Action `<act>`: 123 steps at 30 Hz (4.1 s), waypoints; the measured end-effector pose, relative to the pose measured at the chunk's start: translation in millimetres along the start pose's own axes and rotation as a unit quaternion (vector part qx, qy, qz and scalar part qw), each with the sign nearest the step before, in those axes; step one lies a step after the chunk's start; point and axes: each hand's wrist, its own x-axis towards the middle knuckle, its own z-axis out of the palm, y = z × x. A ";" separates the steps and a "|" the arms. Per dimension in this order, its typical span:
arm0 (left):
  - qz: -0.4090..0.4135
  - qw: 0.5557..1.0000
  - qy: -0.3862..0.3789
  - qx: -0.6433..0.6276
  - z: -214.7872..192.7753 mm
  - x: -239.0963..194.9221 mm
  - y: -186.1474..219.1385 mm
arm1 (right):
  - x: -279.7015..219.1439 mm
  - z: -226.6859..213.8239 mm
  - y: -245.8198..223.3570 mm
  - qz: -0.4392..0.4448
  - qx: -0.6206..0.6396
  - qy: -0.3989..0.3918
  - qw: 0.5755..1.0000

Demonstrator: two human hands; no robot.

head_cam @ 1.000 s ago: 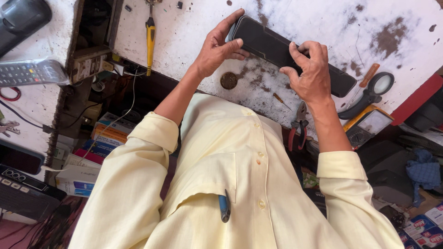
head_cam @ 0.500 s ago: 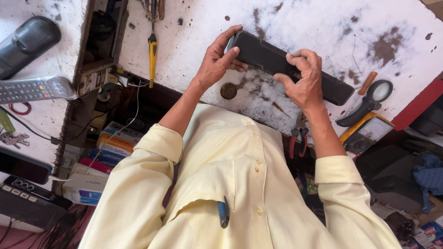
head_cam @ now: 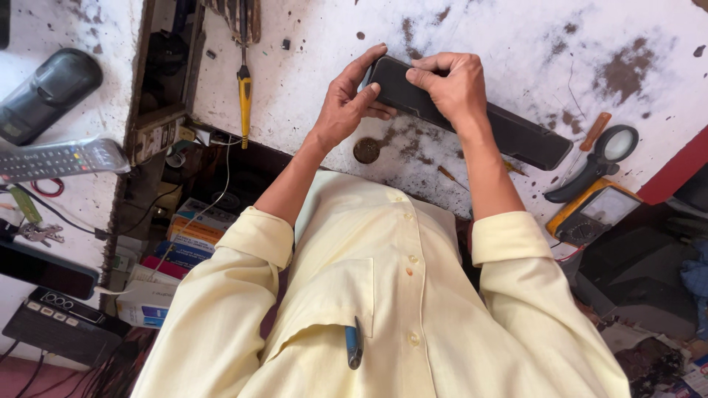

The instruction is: The person disassembles a black rectangular electronic device on a cluttered workbench, removes small components, and uses pliers to press and adjust parts of the casing. The person repeatedly opens and closes the device while manipulating its edges and internal components.

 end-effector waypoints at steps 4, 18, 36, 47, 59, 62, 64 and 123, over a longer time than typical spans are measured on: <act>-0.015 1.000 -0.002 -0.018 0.8 2.8 3.5 | 14.4 -5.7 2.8 0.047 0.058 -0.053 0.996; -0.065 0.996 0.046 -0.040 6.0 6.0 2.3 | 19.7 10.6 27.7 -0.067 -0.025 -0.011 0.997; -0.010 0.995 -0.088 0.042 -26.5 5.8 -1.7 | -30.7 16.4 6.7 -0.219 -0.089 0.110 0.965; -0.077 0.992 -0.044 0.089 -11.4 17.4 18.4 | -205.9 -43.6 93.9 -0.013 -0.116 0.372 0.921; -0.081 0.980 -0.001 0.180 2.6 28.7 22.6 | -295.2 -28.9 166.5 0.073 -0.265 0.243 0.930; -0.065 0.979 0.029 0.188 -0.8 21.4 15.4 | -302.4 -30.8 161.1 0.070 -0.262 0.207 0.940; -0.044 0.980 0.026 0.192 -2.5 14.3 12.0 | -308.5 -30.1 158.0 0.073 -0.282 0.191 0.937; -0.013 0.995 0.048 0.088 7.5 2.4 20.9 | -121.0 14.8 -61.6 -0.142 -0.177 0.072 0.971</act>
